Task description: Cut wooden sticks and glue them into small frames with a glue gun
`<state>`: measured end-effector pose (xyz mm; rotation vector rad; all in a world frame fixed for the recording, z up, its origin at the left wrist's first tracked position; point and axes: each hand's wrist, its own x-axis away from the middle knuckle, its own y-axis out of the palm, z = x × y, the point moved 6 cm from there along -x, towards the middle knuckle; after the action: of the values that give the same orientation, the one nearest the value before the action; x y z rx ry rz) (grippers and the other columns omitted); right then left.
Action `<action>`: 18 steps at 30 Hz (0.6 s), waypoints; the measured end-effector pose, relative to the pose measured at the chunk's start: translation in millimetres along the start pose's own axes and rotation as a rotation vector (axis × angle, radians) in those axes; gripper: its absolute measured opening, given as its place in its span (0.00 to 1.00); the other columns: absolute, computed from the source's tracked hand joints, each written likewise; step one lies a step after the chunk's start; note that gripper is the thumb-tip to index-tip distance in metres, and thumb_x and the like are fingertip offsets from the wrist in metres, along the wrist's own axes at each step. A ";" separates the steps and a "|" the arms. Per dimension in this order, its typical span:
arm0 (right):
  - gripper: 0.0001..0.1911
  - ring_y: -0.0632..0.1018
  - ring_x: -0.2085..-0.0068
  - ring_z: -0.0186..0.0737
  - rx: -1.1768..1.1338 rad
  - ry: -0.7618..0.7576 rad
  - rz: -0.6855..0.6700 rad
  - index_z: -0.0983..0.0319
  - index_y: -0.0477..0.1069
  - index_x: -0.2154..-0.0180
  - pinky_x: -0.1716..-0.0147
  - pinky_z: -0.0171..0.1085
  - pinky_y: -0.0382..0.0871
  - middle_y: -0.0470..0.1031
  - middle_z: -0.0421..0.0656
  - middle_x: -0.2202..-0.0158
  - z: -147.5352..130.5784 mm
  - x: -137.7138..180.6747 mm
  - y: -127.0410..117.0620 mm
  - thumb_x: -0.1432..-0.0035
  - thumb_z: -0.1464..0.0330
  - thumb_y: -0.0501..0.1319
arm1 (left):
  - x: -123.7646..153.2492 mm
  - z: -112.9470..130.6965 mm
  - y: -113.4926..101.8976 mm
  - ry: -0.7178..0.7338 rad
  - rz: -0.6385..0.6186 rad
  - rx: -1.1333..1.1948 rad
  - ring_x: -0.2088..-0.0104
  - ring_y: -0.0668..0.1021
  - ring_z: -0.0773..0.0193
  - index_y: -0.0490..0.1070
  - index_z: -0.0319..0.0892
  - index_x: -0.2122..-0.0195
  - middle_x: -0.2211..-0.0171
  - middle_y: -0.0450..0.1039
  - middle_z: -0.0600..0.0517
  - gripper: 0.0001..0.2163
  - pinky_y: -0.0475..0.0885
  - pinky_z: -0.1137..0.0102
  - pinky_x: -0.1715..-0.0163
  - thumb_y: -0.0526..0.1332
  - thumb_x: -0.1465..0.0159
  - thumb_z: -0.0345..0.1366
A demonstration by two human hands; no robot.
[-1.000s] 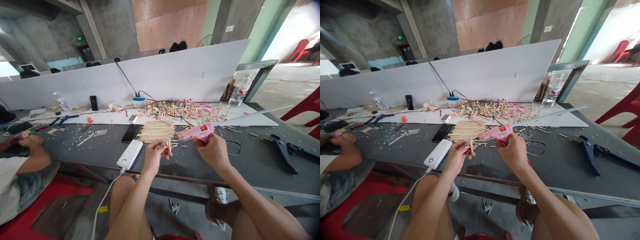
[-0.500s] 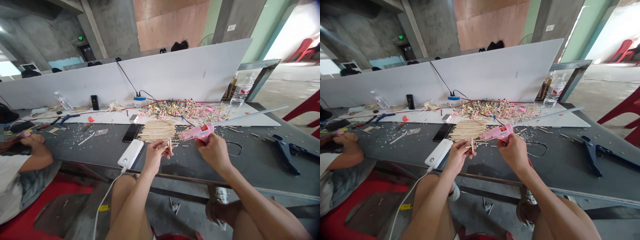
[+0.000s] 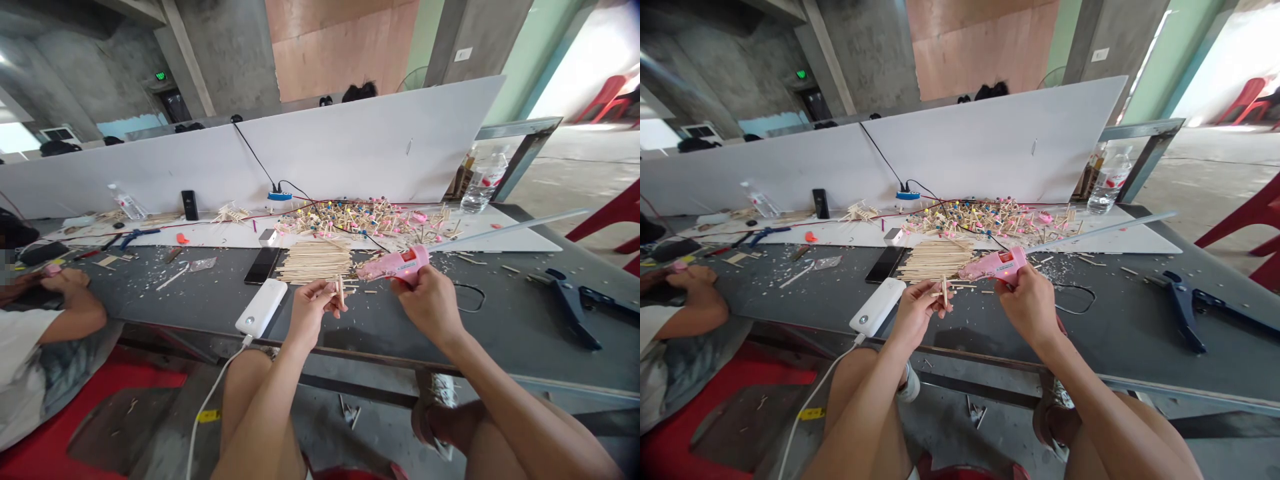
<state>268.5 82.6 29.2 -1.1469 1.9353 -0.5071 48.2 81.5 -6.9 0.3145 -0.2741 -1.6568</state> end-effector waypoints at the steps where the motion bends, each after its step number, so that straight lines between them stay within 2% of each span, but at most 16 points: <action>1: 0.10 0.65 0.77 0.38 -0.002 -0.007 0.000 0.56 0.56 0.79 0.74 0.37 0.56 0.63 0.39 0.80 -0.2 0.0 0.2 0.55 0.64 0.59 | -0.2 -0.2 -0.1 0.001 0.000 0.000 0.79 0.77 0.65 0.78 0.35 0.70 0.74 0.77 0.46 0.14 0.67 0.73 0.81 0.71 0.46 0.43; 18: 0.11 0.65 0.77 0.39 -0.025 0.032 0.003 0.56 0.57 0.79 0.73 0.38 0.57 0.63 0.41 0.80 5.3 -0.8 -3.9 0.55 0.63 0.59 | 0.0 1.4 -0.4 0.016 0.003 -0.004 0.78 0.77 0.65 0.78 0.35 0.68 0.74 0.77 0.47 0.15 0.68 0.74 0.80 0.71 0.45 0.44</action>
<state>275.0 81.7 29.0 -1.1578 1.9752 -0.5037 47.3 81.5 -5.8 0.3247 -0.2591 -1.6511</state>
